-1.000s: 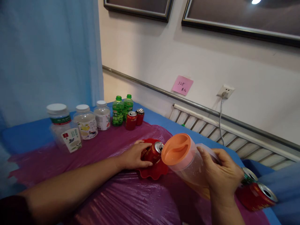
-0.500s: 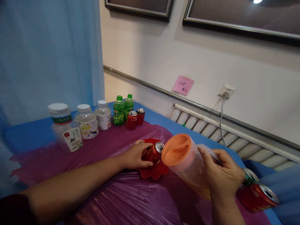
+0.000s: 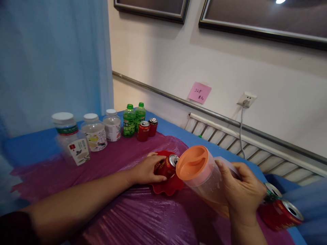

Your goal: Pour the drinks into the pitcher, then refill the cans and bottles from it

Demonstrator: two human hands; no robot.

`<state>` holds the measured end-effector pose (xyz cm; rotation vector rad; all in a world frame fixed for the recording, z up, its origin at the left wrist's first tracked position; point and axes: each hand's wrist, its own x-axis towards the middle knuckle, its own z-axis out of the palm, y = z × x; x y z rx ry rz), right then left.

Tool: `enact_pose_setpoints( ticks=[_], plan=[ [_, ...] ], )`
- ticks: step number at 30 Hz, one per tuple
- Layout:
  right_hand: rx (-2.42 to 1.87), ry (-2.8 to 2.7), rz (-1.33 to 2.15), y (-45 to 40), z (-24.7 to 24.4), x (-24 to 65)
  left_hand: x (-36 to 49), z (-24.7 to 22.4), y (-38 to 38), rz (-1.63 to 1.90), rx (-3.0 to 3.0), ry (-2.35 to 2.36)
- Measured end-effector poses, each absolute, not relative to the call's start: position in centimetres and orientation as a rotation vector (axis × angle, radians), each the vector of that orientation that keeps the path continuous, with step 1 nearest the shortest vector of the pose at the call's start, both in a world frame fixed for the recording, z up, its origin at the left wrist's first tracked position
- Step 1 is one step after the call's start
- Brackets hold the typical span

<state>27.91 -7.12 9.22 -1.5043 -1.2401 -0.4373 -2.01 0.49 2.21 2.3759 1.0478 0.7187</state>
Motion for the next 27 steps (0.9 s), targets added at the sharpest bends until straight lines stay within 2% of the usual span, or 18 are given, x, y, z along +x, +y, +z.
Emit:
enact_pose_setpoints(
  ticks=[27],
  plan=[
    [-1.484,-1.229,-0.426,-7.15,9.22,27.76,-2.03,1.96,0.63,0.729,2.378,1.066]
  ],
)
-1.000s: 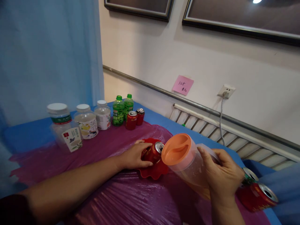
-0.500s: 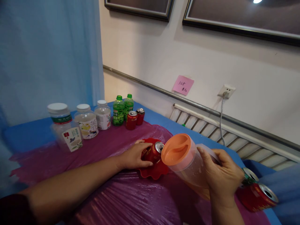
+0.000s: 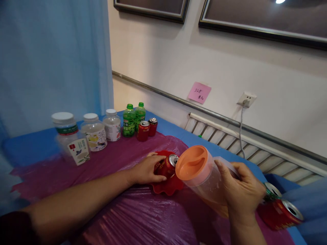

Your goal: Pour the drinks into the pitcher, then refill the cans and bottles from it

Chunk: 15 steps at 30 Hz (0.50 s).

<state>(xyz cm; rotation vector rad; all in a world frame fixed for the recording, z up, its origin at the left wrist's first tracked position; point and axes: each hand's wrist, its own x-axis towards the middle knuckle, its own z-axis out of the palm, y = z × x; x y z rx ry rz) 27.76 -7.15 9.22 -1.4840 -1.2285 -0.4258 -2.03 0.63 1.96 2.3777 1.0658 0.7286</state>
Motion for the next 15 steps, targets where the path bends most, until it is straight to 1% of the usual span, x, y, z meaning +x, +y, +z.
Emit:
enact_pose_setpoints(
  ticks=[15],
  plan=[
    [-1.484,-1.23,-0.451,-7.08,9.18,27.65,-1.93,2.26,0.46,0.726,2.383,1.039]
  ],
)
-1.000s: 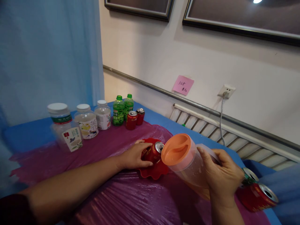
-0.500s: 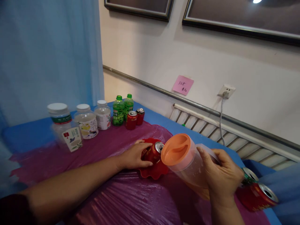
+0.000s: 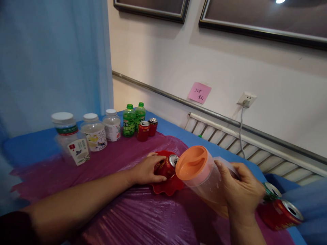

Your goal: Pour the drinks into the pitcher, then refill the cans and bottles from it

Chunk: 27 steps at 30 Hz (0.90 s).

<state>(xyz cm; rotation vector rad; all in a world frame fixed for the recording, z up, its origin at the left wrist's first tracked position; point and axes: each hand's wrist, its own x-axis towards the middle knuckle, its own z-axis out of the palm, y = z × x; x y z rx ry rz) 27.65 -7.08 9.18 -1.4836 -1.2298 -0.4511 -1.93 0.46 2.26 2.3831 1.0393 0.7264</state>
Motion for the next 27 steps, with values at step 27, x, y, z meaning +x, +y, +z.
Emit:
enact_pose_setpoints(
  ticks=[27],
  plan=[
    [-1.508,-1.209,-0.425,-7.16,9.15,27.57,-1.93,2.34,0.39,0.711,2.352,1.042]
  ],
)
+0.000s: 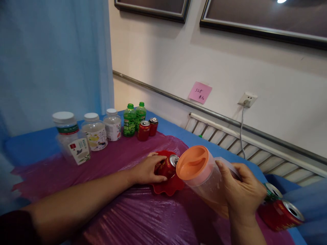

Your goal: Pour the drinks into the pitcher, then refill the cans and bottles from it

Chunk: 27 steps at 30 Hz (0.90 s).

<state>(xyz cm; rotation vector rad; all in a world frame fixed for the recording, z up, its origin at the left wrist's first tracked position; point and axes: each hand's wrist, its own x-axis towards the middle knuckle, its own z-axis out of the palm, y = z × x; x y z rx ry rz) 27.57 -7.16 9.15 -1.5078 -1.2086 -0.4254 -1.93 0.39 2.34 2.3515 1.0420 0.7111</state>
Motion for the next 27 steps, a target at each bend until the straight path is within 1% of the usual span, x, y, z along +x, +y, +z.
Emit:
enact_pose_setpoints(
  ticks=[27],
  plan=[
    [-1.487,-1.207,-0.419,-7.22,9.15,27.48,-1.95,2.29,0.48,0.727,2.359,1.041]
  ],
)
